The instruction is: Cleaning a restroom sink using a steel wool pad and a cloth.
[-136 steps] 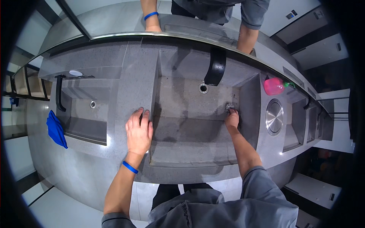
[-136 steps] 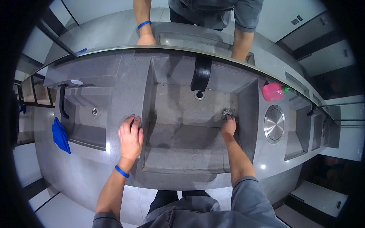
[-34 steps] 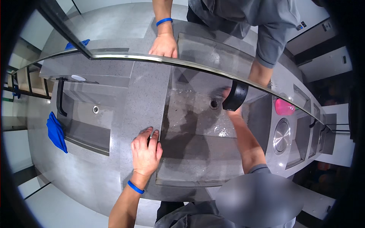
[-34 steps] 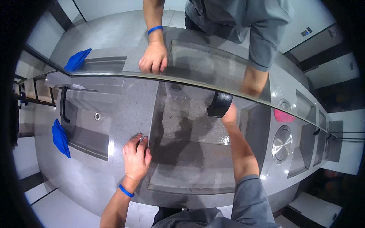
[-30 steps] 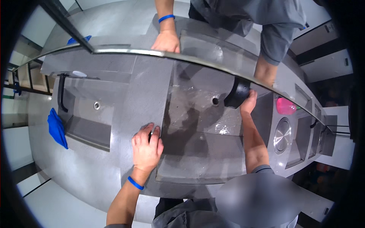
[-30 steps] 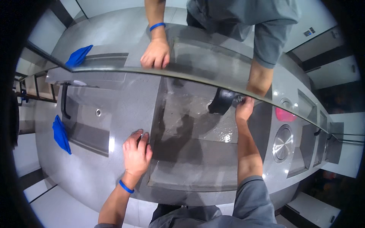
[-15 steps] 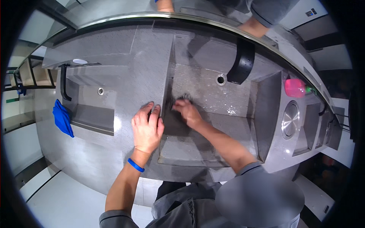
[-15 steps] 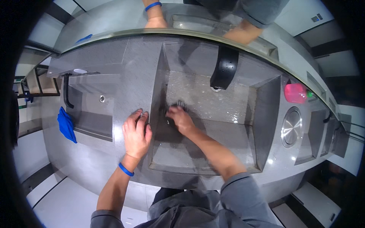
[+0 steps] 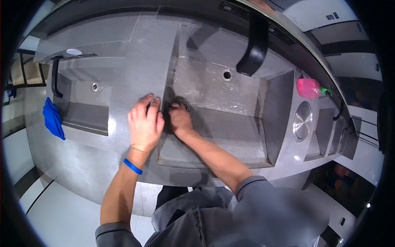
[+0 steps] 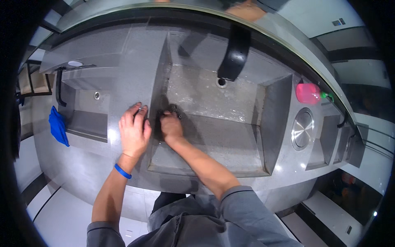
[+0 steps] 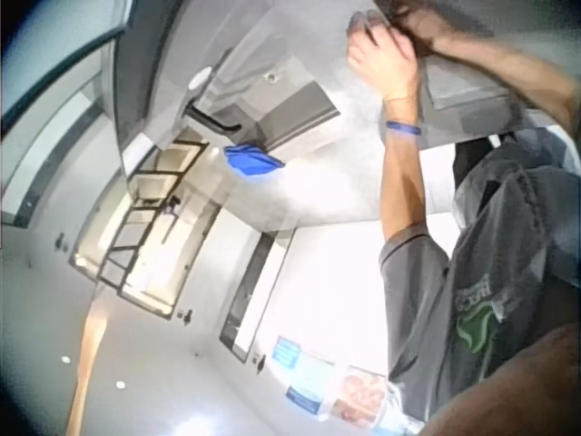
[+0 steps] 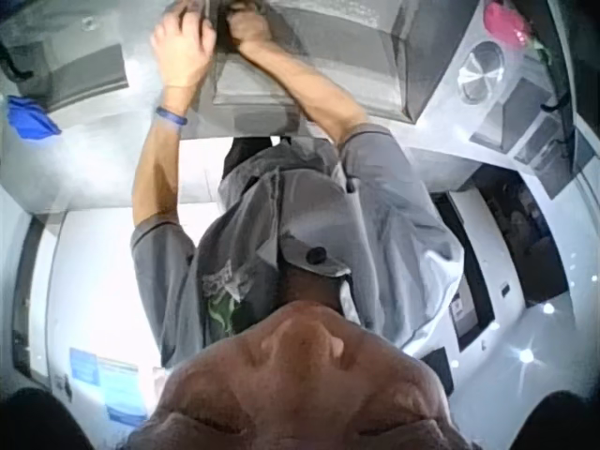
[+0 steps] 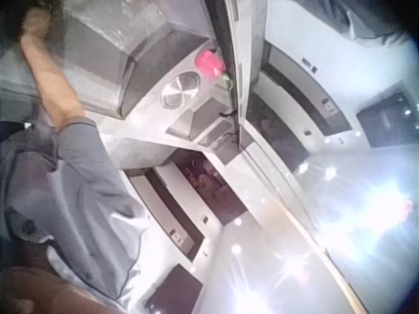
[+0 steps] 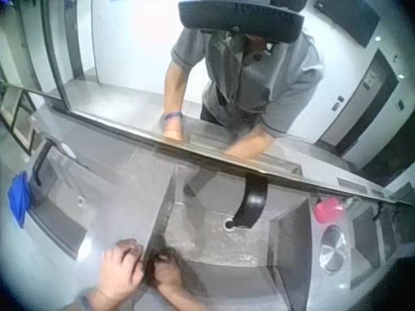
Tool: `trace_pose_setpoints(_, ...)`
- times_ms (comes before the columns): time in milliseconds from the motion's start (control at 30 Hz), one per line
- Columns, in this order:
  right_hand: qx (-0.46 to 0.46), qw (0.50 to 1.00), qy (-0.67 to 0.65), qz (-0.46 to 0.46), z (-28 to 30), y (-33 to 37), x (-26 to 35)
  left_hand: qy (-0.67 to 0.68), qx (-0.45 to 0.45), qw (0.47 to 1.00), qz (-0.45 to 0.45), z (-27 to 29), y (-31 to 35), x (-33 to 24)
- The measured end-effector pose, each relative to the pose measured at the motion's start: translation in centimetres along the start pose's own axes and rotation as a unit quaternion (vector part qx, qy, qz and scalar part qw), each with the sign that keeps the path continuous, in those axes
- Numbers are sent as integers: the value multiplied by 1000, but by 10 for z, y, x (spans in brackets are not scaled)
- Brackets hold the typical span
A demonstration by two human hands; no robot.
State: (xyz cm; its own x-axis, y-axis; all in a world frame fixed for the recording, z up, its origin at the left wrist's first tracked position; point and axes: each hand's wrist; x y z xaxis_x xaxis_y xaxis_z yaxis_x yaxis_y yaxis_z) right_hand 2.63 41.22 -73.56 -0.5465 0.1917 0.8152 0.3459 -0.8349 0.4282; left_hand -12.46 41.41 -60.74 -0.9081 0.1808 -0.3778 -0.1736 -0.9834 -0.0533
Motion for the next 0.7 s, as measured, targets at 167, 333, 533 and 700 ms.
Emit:
trace_pose_setpoints(167,66,972,194,118,86,103,-49,-10,5,1000,20,5,4,3)
trace_pose_setpoints(333,-113,943,274,-153,239,173,-201,-13,-6,1000,8,7,-2,-6)
trace_pose_setpoints(533,74,966,226,103,53,127,0,-7,-16,1000,6,-4,3,-1)
trace_pose_setpoints(700,49,975,212,51,108,156,-38,4,-7,1000,15,-2,0,-4)
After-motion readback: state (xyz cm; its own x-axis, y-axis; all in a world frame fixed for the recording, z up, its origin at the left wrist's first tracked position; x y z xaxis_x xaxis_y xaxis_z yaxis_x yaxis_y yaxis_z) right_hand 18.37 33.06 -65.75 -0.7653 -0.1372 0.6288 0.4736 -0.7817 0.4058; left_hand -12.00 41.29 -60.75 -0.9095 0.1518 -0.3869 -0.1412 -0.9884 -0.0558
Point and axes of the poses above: each hand's wrist, its own y-axis away from the middle knuckle, its own z-axis out of the back of the hand, x = y × z, and after that the axes turned 9 degrees about x, right-handed
